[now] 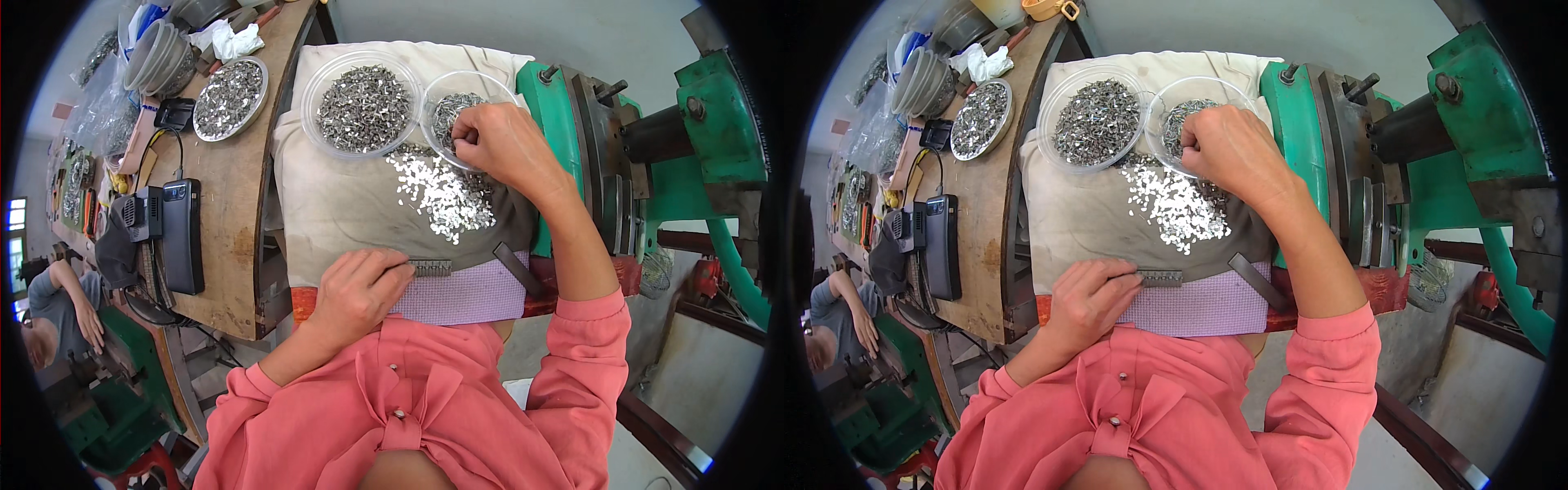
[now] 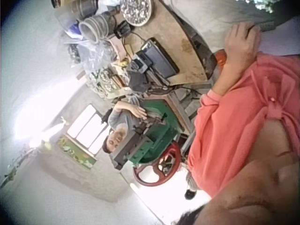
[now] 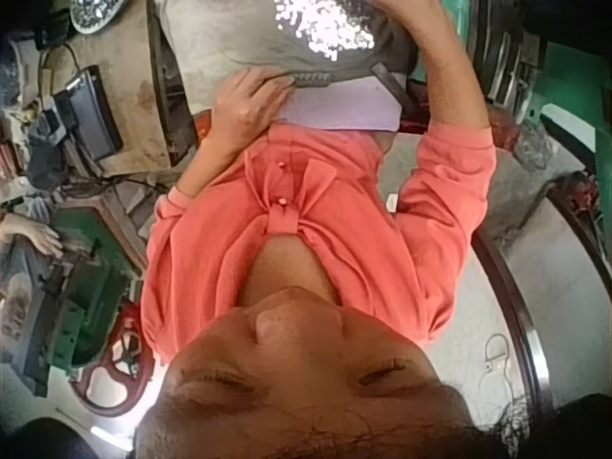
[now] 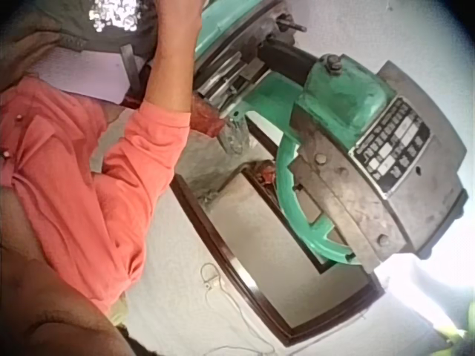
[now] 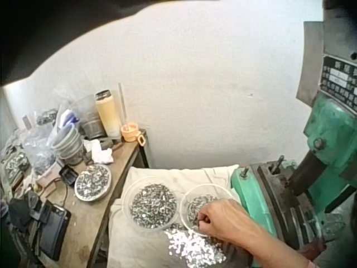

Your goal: The person inserts small metal components into slots on a metal jig by hand, places the jig into a mechanical press machine to press them, and removes the jig to align and adjust the metal pieces along the strip.

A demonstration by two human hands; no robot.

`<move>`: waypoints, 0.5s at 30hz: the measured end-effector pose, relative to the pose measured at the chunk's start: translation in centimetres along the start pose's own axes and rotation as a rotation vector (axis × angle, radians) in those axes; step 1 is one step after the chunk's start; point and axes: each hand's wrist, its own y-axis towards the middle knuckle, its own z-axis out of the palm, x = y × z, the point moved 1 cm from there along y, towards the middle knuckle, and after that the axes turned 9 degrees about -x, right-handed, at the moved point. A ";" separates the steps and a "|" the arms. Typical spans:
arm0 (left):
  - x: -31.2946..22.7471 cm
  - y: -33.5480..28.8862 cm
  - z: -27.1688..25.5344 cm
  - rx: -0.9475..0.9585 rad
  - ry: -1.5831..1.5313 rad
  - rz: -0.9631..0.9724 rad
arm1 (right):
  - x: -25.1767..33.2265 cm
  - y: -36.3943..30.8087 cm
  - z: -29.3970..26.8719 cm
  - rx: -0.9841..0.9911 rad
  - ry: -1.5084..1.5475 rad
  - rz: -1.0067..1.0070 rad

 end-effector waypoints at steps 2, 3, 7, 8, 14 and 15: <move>0.4 0.5 -0.6 -0.029 -0.031 -0.037 | -0.1 -0.1 0.1 -0.016 0.041 0.028; 0.6 0.9 -1.0 -0.058 -0.061 -0.074 | -0.1 -0.2 0.1 -0.033 0.082 0.058; 1.5 2.8 -2.5 -0.123 -0.113 -0.151 | -0.3 -0.9 -0.4 -0.091 0.164 0.116; 1.5 3.5 -2.9 -0.150 -0.148 -0.159 | -0.2 -1.0 -0.7 -0.117 0.213 0.176; 1.1 9.0 -2.3 -0.227 -0.296 -0.143 | -0.5 -1.8 -1.2 -0.173 0.651 0.419; 0.9 9.8 -1.8 -0.215 -0.346 -0.192 | -0.3 -1.9 -1.3 -0.190 0.801 0.484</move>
